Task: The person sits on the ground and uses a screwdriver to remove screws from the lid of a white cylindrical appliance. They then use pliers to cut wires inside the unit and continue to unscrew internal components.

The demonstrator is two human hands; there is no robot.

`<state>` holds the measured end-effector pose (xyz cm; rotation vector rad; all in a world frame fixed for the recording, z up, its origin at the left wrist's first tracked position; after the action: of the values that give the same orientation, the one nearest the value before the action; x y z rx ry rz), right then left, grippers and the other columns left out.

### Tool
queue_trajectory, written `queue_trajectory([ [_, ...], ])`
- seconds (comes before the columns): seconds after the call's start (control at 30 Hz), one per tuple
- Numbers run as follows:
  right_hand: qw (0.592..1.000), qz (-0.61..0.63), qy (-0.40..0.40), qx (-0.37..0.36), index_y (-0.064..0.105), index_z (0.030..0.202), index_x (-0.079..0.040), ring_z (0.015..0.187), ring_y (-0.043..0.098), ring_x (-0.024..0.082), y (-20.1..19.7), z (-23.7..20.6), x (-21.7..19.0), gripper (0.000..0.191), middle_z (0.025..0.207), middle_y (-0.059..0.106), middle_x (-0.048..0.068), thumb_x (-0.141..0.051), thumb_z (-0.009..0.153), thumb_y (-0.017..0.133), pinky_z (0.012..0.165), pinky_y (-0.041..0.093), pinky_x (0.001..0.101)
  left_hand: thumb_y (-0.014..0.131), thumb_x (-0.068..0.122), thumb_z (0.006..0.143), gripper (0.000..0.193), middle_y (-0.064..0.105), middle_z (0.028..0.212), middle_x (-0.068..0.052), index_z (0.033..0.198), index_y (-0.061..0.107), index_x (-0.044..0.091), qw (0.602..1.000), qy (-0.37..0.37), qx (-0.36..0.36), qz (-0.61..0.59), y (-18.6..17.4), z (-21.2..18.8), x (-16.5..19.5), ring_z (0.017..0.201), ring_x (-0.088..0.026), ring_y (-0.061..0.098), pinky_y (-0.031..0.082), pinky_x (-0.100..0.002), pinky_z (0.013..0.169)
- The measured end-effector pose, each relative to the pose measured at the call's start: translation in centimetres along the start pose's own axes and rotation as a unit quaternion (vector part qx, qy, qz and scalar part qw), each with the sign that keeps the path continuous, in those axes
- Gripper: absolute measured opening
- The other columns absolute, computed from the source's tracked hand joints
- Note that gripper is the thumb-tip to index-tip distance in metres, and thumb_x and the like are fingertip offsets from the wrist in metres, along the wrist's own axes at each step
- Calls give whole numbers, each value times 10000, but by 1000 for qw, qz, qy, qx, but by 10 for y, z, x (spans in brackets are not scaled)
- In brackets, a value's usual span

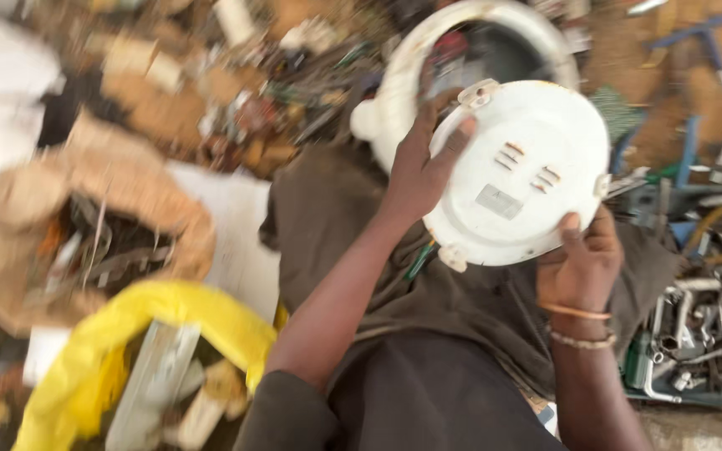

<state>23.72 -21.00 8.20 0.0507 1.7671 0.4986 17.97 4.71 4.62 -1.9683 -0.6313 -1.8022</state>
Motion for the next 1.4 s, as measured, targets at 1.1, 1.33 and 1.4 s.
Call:
queue_trajectory([
  [1.1,927,-280,65,-240,724,1138,-18,921,737,161,31,-75,79,240,986,778,92,-211,998,694,796,610,302,801,384,921,449,507,1518,-136,1260,702,108,890,167,64,418,-61,9,45,1517,-395,284,252,-574,1235],
  [1.33,889,-404,7,-214,748,1118,-34,939,748,178,4,-66,78,209,1020,792,122,-172,964,718,819,591,321,743,529,863,809,290,1594,-213,1501,505,92,786,123,69,602,24,95,11,1507,-427,127,152,-794,1142],
  [1.4,862,-462,-85,-193,755,1101,-25,948,743,186,-11,-43,61,201,1047,779,137,-156,951,726,821,589,342,737,459,959,714,260,1648,-156,1529,523,86,801,50,7,596,22,95,-18,1622,-389,122,223,-713,1230],
])
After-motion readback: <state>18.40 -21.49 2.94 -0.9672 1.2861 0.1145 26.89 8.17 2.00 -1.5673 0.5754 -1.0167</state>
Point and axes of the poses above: each hand's wrist, its own z-axis towards the middle knuckle, its own y-axis out of the palm, x = y × z, the point moved 8 cm from there along z, towards the middle knuckle
